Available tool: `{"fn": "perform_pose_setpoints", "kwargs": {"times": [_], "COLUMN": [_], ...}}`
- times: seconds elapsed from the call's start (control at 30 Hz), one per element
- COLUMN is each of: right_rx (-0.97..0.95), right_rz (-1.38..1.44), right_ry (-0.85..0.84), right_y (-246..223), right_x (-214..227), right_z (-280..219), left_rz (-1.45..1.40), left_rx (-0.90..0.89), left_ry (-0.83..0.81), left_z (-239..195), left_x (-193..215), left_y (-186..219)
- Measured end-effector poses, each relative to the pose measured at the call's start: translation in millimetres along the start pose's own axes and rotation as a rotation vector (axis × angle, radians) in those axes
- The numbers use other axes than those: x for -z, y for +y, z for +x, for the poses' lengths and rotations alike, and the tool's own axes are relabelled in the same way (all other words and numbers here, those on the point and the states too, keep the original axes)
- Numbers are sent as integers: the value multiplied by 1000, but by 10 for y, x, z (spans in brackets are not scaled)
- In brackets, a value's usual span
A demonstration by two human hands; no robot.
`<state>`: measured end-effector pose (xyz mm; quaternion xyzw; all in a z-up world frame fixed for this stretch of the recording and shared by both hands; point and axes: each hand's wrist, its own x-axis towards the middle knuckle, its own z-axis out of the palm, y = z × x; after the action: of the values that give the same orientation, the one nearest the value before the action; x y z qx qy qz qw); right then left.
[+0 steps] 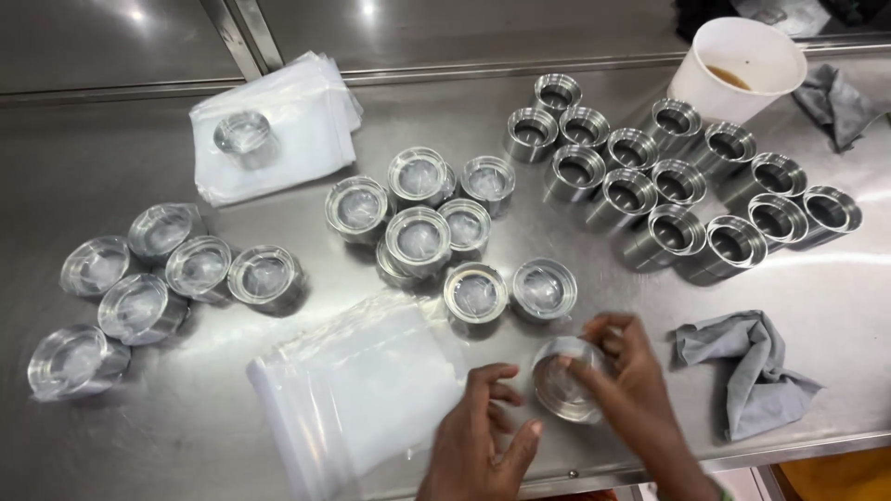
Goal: The person places small metal cylinders into plastic bags by hand and arranges the bagged components on a metal table next to other metal parts.
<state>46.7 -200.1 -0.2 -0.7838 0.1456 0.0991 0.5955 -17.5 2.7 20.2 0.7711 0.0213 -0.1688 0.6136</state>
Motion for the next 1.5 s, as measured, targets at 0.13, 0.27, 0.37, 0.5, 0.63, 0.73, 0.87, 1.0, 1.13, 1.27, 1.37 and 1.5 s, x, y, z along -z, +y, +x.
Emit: {"fn": "perform_pose_setpoints", "kwargs": {"times": [0.13,0.27,0.37,0.5,0.63,0.73,0.87,1.0,1.13,1.27,1.37,1.5], "right_rx": [193,353,354,1006,773,465,419,678,369,68,-112,-98], "right_rz": [53,-15,-42,-844,-938,-967,-1040,-1076,-1110,-724,-290,-288], "right_ry": [-9,-102,-188,260,7,280,379,255,134,36,-159,-380], "right_y": [-361,-1090,-1019,-890,-804,-688,-28,186,54,102,114,197], "right_x": [-77,-544,-880,-948,-379,239,900,930,588,486,291,5], "right_z": [492,831,1239,1483,1809,1805,1892,1458,574,100,-93,-40], "left_rz": [639,802,815,449,332,263,223,311,364,265,258,166], "left_rx": [-314,-22,44,-261,-112,3,37,-137,-80,170,61,-17], "left_ry": [141,2,84,299,122,80,98,104,109,53,71,7], "left_z": [8,135,268,294,147,70,165,332,465,481,441,343], "left_x": [72,-41,-28,81,287,234,34,-158,-126,-78,-76,114], "left_y": [-385,-389,-562,-1147,-948,-752,-689,-496,-232,-115,-256,-206]}}
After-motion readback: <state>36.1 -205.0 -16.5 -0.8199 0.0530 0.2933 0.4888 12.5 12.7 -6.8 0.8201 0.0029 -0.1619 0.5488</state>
